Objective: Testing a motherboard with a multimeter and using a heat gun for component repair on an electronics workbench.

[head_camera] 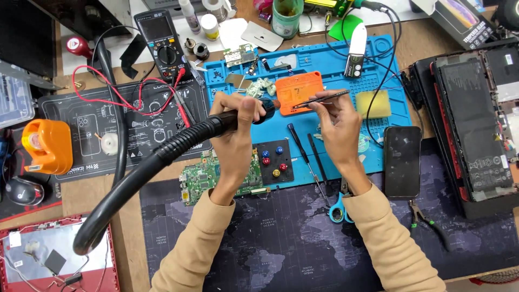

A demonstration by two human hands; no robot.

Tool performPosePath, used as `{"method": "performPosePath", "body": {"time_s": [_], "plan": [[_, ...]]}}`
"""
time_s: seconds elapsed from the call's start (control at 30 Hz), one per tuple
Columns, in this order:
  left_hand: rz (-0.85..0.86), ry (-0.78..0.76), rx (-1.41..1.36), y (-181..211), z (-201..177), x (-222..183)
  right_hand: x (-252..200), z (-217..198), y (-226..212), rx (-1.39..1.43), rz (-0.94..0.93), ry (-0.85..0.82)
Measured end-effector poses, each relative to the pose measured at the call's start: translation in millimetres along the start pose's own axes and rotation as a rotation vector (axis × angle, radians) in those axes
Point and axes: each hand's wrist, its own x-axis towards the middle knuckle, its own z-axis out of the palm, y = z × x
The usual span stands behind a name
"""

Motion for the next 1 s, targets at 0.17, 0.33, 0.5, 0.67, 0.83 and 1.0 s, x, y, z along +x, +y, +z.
{"method": "performPosePath", "body": {"time_s": [0.17,0.33,0.5,0.67,0.83,1.0], "plan": [[0.0,0.002,0.005,3,0,1,0,1,-5,-0.009,-0.006,0.001],[0.027,0.032,0.027,11,-8,-2,1,1,-10,-0.001,-0.027,-0.003],[0.061,0.072,0.103,24,-18,-5,3,6,-13,-0.044,-0.091,-0.058],[0.044,0.109,0.093,30,-22,-8,3,1,-12,-0.114,-0.14,-0.055],[0.031,0.071,0.05,14,-15,-9,1,-5,-13,-0.082,-0.053,-0.013],[-0.013,0.034,0.007,-3,6,-3,7,-7,-12,-0.068,-0.038,-0.045]]}}
